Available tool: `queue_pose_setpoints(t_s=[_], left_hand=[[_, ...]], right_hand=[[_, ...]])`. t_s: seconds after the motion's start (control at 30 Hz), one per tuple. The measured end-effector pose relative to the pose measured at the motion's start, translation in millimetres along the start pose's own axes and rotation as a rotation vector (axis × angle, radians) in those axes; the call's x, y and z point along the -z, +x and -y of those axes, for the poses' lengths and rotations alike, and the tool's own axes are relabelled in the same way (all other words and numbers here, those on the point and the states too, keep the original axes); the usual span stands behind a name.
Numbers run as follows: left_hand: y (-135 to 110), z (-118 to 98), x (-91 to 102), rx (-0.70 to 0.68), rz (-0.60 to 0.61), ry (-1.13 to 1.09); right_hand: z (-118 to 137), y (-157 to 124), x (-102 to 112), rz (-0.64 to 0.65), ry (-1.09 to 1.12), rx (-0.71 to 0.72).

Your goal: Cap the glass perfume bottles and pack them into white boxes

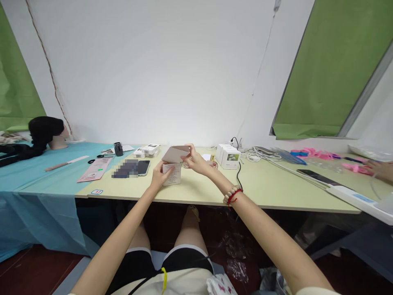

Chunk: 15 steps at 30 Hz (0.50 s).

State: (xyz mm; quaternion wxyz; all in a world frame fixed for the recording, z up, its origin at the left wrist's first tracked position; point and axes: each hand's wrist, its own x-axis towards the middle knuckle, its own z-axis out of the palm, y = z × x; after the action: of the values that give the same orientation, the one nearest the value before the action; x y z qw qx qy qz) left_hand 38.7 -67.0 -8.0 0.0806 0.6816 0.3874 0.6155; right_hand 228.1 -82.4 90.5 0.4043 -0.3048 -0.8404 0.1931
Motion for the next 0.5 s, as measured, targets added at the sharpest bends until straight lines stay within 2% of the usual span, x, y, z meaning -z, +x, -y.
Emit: queue_pose_setpoints(t_s=[0.2, 0.3, 0.4, 0.5], left_hand=[[-2.9, -6.3, -1.3, -0.011, 0.011, 0.117], [-5.6, -8.1, -3.8, -0.041, 0.014, 0.135], [-7.2, -6.7, -7.2, -0.049, -0.012, 0.059], [-6.3, -2.4, -10.4, 0.028, -0.093, -0.098]], right_hand=[[4.6, 0.1, 5.9, 0.089, -0.031, -0.085], [9.4, 6.7, 9.0, 0.094, -0.040, -0.098], [14.7, 12.8, 10.8, 0.068, -0.022, -0.096], [17.3, 16.1, 10.9, 0.113, -0.038, -0.126]])
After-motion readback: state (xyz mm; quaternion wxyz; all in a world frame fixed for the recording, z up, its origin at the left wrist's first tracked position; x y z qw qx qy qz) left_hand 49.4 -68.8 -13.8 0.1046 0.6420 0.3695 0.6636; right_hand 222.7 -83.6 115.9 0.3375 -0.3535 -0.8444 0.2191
